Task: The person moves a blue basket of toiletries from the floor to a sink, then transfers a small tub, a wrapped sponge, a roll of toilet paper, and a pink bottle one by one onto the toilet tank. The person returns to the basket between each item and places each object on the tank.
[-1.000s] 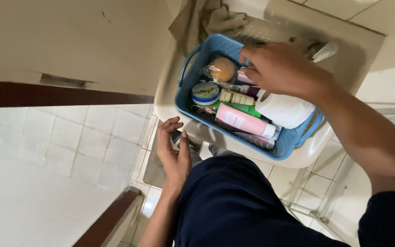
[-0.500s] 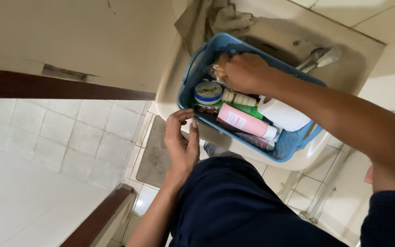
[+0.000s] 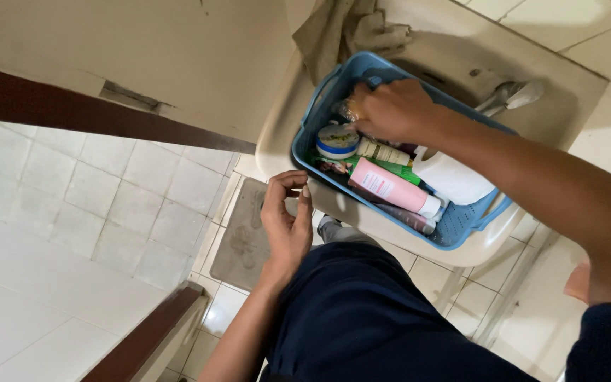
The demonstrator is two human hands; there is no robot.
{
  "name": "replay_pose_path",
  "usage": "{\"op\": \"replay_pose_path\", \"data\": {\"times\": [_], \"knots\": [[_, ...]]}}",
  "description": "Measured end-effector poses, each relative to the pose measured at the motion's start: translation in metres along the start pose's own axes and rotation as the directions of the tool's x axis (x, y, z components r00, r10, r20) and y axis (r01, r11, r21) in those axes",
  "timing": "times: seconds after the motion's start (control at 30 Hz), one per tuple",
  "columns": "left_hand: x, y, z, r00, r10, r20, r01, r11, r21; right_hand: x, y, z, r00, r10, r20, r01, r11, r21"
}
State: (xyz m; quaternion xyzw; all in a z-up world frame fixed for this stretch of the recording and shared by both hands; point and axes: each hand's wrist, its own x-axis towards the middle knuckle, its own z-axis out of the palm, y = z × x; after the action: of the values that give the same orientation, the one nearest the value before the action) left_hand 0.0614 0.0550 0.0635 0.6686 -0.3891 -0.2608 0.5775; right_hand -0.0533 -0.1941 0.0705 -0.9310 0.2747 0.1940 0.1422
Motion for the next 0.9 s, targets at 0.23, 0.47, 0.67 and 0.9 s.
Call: {"op": "replay_pose_path", "data": {"times": [0.23,0.47,0.67,0.9], "knots": [[-0.005,-0.011,-0.008,0.994,-0.083,-0.069,0.085,0.996,0.025,-0.024,0.005,0.006,0.997,-0.066,-0.045,0.067,0.997,0.023],[-0.016,-0.012,-0.013,0.984,-0.166,-0.06,0.167,0.986,0.006,-0.055,0.006,0.018,0.914,-0.177,0.366,0.199,0.98,-0.023],[-0.022,-0.023,-0.009,0.976,-0.207,-0.063,0.207,0.978,0.001,-0.059,0.012,0.016,0.913,-0.217,0.344,0.234,0.972,-0.007],[-0.021,-0.023,0.002,0.978,-0.204,-0.033,0.203,0.979,-0.02,-0.04,0.02,0.024,0.975,-0.138,0.173,0.13,0.99,0.056]]}}
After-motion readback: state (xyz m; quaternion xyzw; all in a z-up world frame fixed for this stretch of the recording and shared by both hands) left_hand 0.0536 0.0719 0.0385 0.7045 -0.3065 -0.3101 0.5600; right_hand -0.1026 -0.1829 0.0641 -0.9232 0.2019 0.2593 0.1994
